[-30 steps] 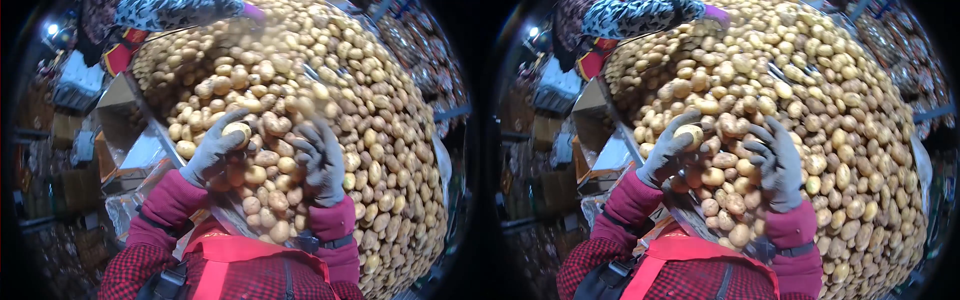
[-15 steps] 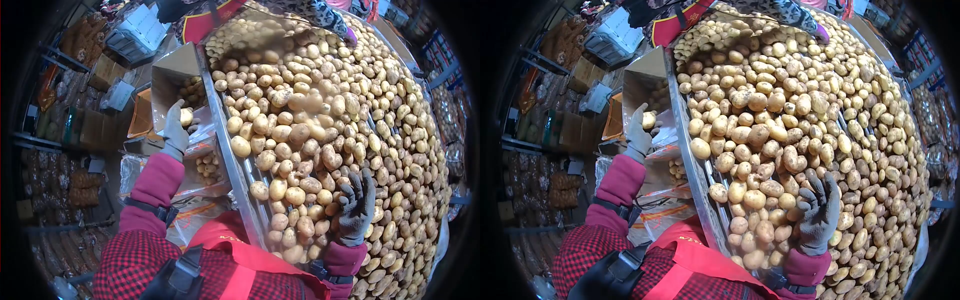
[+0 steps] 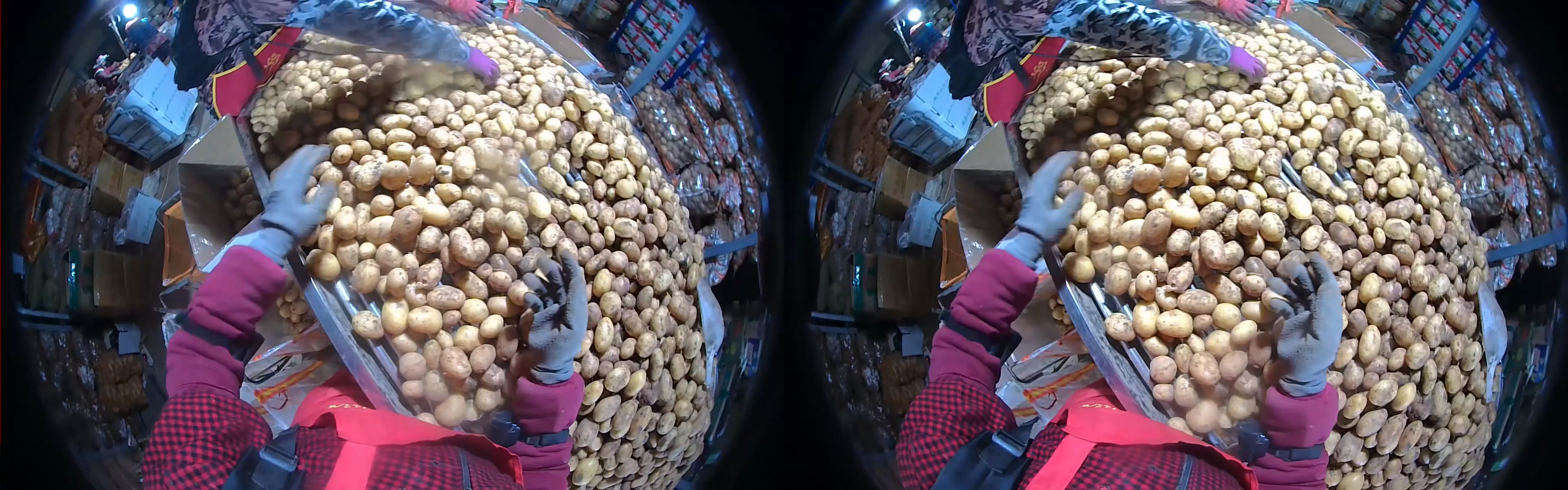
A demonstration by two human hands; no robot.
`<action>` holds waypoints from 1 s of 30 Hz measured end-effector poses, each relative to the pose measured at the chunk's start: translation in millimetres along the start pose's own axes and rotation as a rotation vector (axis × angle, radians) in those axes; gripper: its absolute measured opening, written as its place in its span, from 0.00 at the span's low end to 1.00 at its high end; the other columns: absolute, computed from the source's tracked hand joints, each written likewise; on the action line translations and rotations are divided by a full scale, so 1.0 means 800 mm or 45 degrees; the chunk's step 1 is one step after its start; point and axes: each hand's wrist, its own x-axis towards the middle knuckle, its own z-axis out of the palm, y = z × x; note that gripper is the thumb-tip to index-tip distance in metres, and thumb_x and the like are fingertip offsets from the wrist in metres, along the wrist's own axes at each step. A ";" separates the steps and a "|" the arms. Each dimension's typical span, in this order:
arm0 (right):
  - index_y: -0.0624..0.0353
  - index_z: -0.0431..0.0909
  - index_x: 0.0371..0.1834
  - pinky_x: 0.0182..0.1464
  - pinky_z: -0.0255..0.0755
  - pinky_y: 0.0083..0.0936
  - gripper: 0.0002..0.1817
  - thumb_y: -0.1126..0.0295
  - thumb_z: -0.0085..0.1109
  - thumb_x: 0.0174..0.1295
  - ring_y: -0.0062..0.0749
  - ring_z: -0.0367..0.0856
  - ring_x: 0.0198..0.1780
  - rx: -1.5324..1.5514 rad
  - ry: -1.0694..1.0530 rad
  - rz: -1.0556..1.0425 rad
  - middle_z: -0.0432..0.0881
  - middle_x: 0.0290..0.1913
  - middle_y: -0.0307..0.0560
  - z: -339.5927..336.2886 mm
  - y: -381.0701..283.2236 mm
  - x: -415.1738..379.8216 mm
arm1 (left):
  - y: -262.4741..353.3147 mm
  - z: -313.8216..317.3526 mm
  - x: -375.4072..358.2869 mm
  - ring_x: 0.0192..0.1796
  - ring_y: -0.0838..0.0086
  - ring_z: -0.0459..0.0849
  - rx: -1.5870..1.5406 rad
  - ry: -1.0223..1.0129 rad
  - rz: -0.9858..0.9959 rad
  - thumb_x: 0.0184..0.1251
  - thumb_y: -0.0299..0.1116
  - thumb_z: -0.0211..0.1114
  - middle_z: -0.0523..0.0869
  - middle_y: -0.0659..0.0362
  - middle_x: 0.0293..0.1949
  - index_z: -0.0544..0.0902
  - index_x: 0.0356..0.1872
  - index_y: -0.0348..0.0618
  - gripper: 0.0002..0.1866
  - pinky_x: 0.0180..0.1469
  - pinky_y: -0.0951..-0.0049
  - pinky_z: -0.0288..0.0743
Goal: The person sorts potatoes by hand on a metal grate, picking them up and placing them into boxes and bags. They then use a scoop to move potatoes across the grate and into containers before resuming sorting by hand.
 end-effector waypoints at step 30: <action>0.67 0.61 0.81 0.47 0.82 0.23 0.33 0.52 0.47 0.85 0.33 0.87 0.50 -0.069 0.182 0.088 0.82 0.62 0.56 -0.051 0.007 0.018 | 0.116 0.222 0.224 0.59 0.55 0.82 0.655 -0.635 0.423 0.68 0.45 0.65 0.85 0.56 0.50 0.86 0.48 0.56 0.12 0.62 0.50 0.70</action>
